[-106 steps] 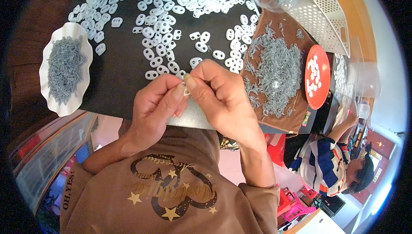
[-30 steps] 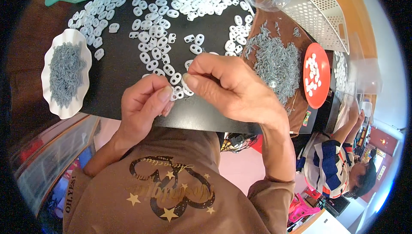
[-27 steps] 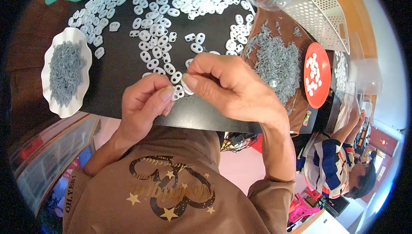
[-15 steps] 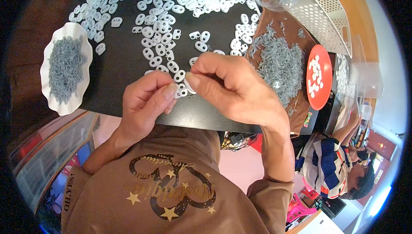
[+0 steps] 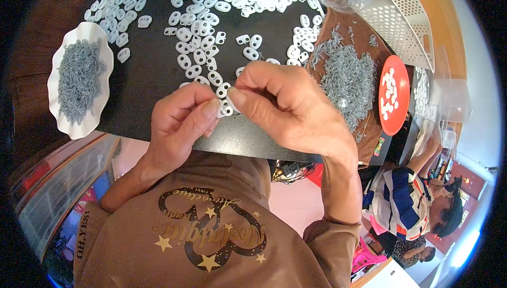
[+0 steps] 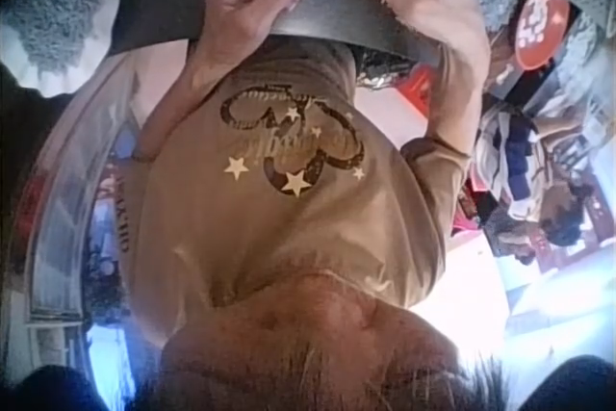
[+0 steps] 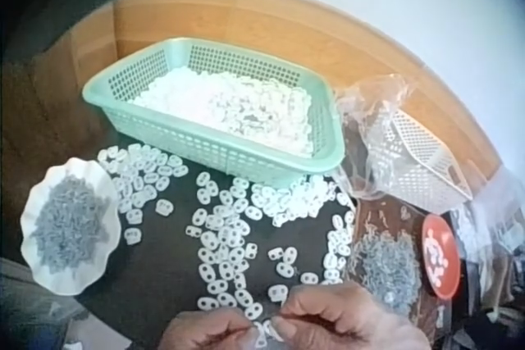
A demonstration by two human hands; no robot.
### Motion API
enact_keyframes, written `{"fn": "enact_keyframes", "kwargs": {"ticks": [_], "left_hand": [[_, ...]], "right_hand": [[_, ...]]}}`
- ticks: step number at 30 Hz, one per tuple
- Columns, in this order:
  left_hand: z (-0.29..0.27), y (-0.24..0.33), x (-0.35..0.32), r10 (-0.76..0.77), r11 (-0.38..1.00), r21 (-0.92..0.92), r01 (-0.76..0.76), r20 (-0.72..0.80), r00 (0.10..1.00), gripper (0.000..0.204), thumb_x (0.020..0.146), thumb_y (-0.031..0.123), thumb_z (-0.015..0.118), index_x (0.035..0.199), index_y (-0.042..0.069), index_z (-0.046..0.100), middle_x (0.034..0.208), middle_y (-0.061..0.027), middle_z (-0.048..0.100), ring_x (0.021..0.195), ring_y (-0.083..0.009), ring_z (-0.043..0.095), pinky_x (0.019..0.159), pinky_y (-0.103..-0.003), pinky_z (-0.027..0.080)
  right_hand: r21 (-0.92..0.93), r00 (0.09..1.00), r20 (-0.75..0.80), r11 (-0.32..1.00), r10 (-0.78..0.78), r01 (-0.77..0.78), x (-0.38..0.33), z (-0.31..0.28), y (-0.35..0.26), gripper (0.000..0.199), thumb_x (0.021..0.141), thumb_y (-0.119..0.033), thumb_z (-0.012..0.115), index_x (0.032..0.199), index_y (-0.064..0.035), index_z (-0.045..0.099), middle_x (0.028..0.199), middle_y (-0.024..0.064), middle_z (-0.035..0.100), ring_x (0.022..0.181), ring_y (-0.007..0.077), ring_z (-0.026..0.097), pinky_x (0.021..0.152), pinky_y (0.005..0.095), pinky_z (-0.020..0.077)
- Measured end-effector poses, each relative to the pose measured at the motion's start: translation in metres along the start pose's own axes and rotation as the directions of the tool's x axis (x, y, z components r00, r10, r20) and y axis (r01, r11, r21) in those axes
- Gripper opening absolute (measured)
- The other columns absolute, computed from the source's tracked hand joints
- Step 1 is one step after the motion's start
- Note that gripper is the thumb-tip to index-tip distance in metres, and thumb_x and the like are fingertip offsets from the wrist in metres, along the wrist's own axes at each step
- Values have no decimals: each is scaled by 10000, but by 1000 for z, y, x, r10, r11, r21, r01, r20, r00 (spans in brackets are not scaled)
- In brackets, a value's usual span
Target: Manually assembling small white plastic components by inserting tiny blue plastic pieces into them at a workbench.
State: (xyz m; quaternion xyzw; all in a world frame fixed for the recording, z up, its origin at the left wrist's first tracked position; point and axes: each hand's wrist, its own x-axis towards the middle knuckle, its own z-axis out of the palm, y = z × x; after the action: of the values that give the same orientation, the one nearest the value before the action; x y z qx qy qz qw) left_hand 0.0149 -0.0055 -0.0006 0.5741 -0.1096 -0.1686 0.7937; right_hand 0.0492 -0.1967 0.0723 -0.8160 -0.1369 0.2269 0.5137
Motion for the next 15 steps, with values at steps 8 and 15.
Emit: {"fn": "enact_keyframes", "kwargs": {"ticks": [8, 15], "left_hand": [[1, 0, 1, 44, 999, 9, -44, -36, 998, 166, 962, 133, 536, 869, -5, 547, 640, 39, 438, 580, -26, 368, 494, -220, 315], [3, 0, 1, 46, 999, 5, -46, -44, 998, 206, 971, 160, 540, 860, -12, 558, 652, 23, 452, 598, -34, 386, 510, -223, 334]], "right_hand": [[-18, 1000, 0, 1000, 3, -3, -2, 2, -1, 168, 918, -102, 602, 796, -4, 541, 667, -52, 437, 606, 34, 356, 514, 214, 281], [9, 996, -88, 1000, 23, -22, -5, 13, -1, 170, 918, -100, 603, 799, 6, 548, 680, -45, 447, 626, 43, 367, 536, 219, 295]]}}
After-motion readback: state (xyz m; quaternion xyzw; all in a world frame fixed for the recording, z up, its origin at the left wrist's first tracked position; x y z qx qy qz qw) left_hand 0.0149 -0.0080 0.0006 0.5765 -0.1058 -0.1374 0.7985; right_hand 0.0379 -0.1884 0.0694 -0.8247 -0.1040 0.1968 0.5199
